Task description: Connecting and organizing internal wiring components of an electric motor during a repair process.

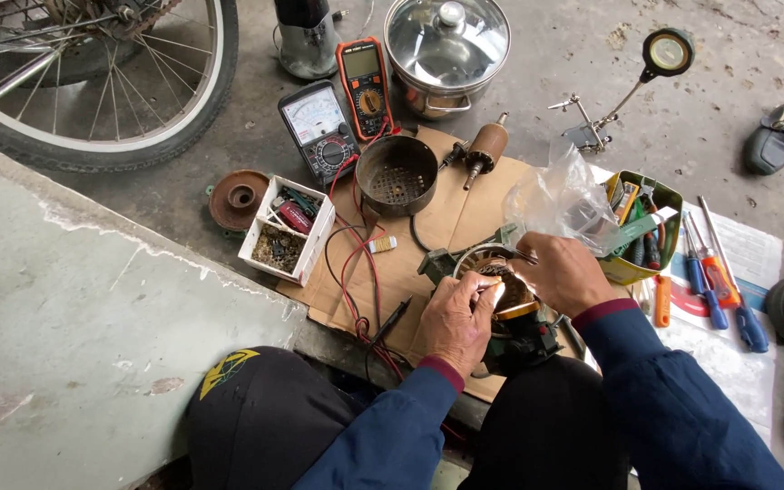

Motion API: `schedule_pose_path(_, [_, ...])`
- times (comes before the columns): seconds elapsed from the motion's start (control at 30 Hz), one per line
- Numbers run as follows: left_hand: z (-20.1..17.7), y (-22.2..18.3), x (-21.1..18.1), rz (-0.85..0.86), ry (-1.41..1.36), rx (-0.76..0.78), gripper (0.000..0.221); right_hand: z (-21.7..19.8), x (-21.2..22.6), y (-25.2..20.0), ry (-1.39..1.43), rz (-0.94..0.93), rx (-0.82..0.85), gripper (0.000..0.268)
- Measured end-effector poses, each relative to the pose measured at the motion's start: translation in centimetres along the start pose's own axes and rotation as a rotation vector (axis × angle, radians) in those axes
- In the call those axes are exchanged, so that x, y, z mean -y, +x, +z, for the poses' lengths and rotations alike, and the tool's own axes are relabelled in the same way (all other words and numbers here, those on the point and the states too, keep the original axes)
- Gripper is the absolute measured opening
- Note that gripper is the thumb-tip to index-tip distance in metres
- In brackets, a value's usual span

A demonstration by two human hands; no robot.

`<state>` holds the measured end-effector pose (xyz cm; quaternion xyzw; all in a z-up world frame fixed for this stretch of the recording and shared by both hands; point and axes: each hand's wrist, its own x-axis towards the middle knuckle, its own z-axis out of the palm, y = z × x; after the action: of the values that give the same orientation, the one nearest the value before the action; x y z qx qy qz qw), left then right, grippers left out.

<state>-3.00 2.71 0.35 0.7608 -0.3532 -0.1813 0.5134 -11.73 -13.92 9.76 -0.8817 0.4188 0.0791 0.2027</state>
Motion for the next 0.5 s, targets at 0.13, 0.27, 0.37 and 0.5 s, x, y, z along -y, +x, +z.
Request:
schedule_pose_path(0.13, [-0.7,0.4,-0.8,-0.041,-0.028,0.011,0.016,0.8,-1.0,-0.6,0.043,0.03,-0.033,0.036])
schedule_pose_path(0.27, [-1.5,2.1,-2.2,-0.17,-0.02,0.149,0.02,0.9,-2.2,-1.4,0.18,0.034,-0.172,0.027])
schedule_pose_path(0.37, [-2.4,4.3,-3.6,-0.174,-0.031,0.211,0.022,-0.4,-0.7,-2.9,0.273,0.077,-0.209,0.03])
schedule_pose_path(0.5, [-2.7,8.1,-4.8,-0.072,0.084,0.295,0.022,-2.2,1.2,-4.1,0.41,0.17,-0.243,0.033])
